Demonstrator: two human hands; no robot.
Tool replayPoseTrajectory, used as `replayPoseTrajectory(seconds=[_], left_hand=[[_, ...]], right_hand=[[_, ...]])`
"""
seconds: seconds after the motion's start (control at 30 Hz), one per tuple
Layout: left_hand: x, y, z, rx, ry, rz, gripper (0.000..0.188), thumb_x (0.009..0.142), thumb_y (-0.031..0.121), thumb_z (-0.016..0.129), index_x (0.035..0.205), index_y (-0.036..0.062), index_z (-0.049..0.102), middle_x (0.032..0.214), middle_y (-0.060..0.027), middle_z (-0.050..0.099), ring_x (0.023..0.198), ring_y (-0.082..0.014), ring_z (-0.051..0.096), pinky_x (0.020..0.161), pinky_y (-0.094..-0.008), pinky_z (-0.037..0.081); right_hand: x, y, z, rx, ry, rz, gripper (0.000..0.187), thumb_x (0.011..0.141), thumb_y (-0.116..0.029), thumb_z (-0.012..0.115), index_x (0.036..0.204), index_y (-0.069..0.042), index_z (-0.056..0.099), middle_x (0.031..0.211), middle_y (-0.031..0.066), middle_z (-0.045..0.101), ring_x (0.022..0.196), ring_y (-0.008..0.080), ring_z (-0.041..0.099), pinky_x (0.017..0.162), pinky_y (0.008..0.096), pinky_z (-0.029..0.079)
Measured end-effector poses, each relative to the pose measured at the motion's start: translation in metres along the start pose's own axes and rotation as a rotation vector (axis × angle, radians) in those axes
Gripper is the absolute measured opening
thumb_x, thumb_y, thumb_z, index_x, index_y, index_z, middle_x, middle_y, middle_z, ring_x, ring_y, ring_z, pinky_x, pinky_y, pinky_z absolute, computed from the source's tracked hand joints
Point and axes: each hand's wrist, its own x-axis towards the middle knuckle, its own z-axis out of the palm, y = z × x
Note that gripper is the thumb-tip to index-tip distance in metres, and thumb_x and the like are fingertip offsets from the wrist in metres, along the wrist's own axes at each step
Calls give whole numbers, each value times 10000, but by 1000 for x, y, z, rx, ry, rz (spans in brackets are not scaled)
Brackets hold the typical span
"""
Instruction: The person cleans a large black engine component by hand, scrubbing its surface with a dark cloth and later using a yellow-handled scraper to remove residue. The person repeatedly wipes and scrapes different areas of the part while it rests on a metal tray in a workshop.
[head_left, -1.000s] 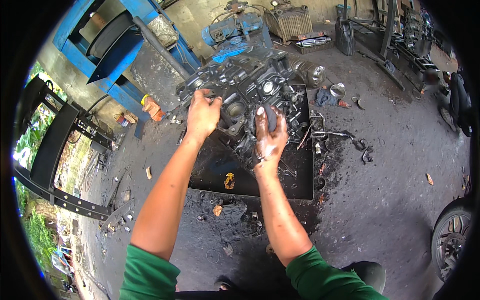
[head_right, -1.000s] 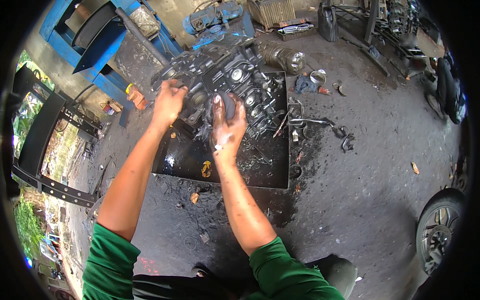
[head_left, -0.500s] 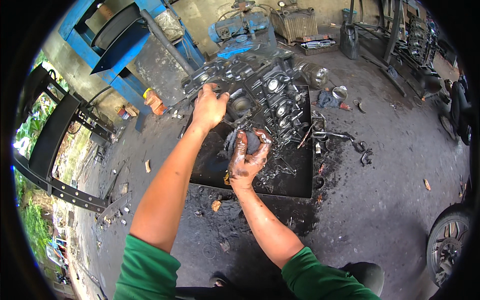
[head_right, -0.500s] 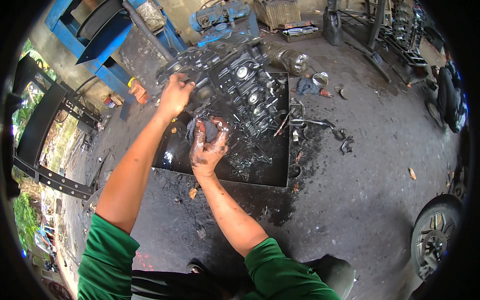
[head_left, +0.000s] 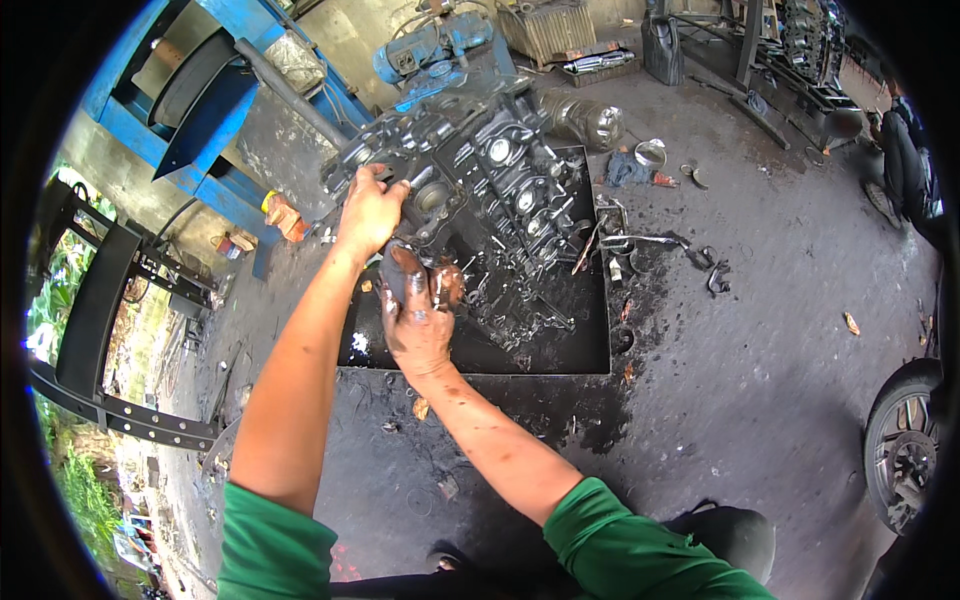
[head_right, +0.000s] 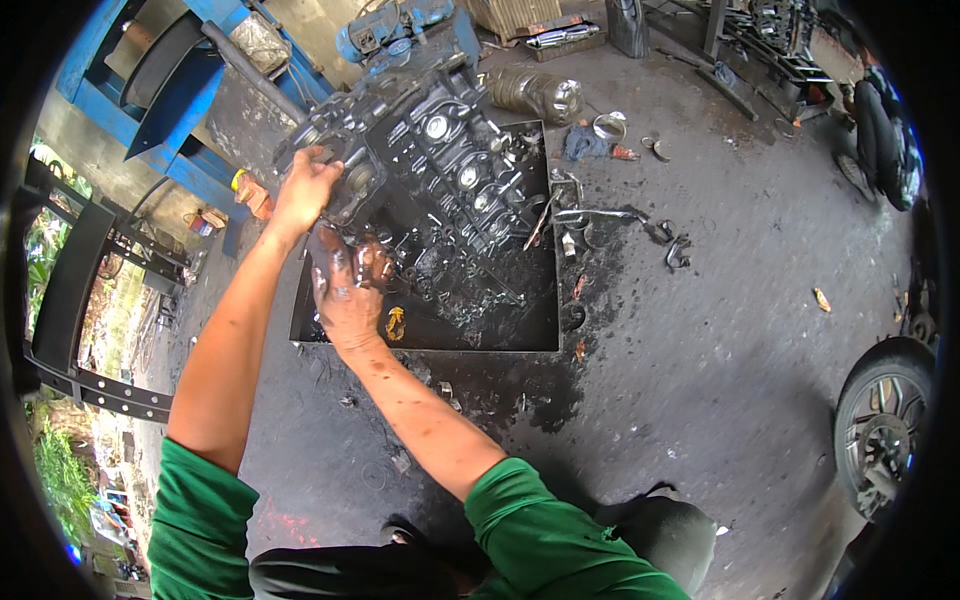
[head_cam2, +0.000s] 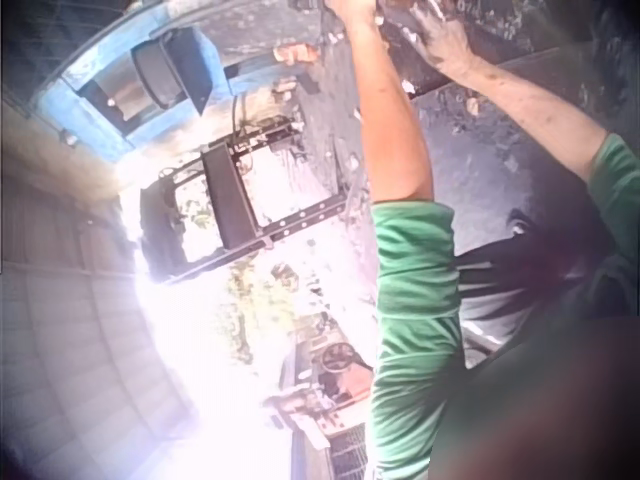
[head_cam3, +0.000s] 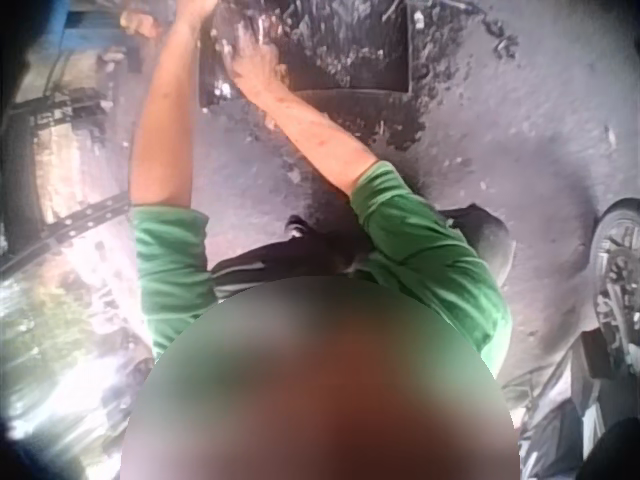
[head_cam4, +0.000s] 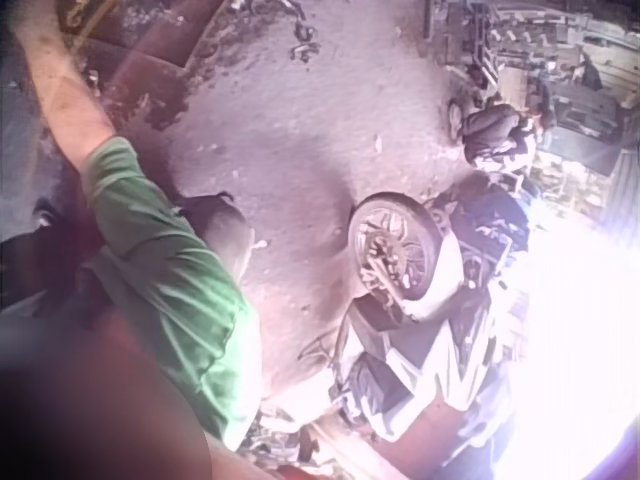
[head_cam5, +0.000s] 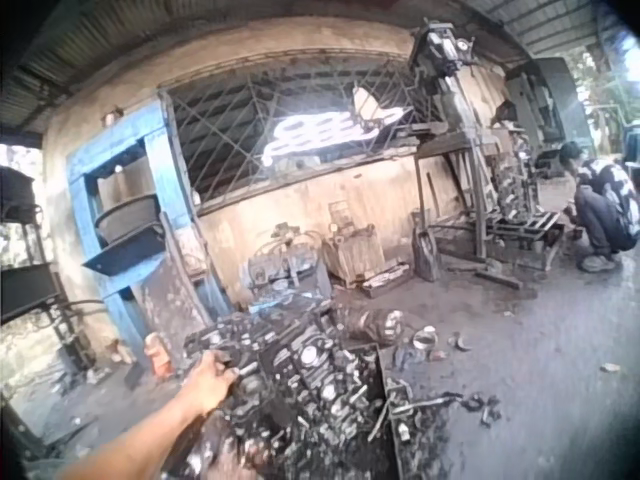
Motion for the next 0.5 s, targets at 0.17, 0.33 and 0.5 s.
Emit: replayPoseTrajectory(seconds=[0.17,0.33,0.5], left_hand=[[4,0,-1,-7,-37,-23,672,881,364,652,1379,-35,439,1309,-272,559,1228,-369,560,1042,-399,425],[2,0,0,36,-19,-5,675,885,378,644,1393,-15,435,1288,-241,570,1182,-346,575,1016,-397,430],[-1,2,1,55,-21,-35,694,895,397,646,1423,13,409,1384,-249,497,1276,-387,490,1067,-429,385]], right_hand=[[-1,-6,10,-39,-53,61,595,740,-111,752,1295,-121,537,1077,192,548,1053,397,506,932,521,390],[-5,7,5,-145,-102,2,573,738,-111,743,1273,-124,538,1085,171,538,1079,376,524,915,500,422],[-10,20,-10,-233,-192,63,454,823,-153,703,1254,-122,561,1105,154,579,1084,349,561,931,482,443]])
